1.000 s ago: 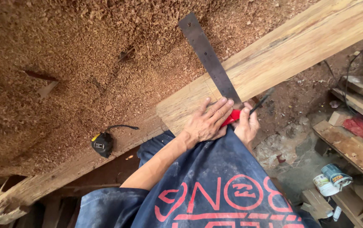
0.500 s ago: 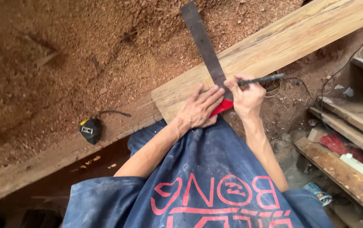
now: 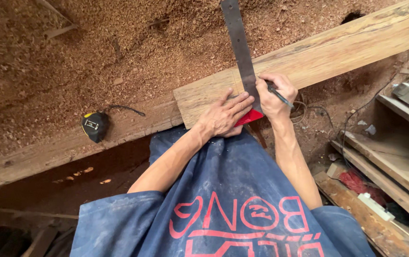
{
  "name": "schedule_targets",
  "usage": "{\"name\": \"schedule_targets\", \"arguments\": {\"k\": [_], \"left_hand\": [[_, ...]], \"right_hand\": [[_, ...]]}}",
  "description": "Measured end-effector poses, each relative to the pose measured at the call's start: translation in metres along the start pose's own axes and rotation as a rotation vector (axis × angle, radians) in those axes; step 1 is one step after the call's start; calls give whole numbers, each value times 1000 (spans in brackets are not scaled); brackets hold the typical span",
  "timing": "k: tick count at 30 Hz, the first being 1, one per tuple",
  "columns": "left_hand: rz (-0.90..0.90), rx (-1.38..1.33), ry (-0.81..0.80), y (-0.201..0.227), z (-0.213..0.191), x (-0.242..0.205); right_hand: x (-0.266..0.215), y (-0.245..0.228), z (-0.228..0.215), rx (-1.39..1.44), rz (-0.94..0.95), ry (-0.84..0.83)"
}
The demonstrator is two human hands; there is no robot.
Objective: The person measures a wooden plank using a tape measure and a pencil, and marks straight lines across the wood with a try square.
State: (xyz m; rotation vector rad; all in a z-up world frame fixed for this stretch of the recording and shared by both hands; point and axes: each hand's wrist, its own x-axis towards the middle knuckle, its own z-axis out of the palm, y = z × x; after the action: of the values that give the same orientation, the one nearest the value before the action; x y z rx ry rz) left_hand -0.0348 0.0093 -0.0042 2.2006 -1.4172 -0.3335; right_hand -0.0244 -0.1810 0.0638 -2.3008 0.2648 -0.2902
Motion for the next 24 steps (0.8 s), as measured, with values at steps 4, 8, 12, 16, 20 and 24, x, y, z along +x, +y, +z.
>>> {"name": "schedule_targets", "arguments": {"k": [4,8,12,16,20,24], "left_hand": [[1,-3,-21,1,2,0],[1,3,-48,1,1,0],[4,-7,-38,0,1,1],[-3,-15,-65,0,2,1],[4,-26,-54,0,-1,1],[5,-9,-88,0,-1,1]], "right_hand": [[9,4,9,37,143,14],[18,6,12,49,43,-11],[17,8,4,-31,-66,-56],[-6,8,-23,-102,-130,-193],[-32,-2,-48,-68,11,-280],[-10,16,-33,-37,-109,-275]]}}
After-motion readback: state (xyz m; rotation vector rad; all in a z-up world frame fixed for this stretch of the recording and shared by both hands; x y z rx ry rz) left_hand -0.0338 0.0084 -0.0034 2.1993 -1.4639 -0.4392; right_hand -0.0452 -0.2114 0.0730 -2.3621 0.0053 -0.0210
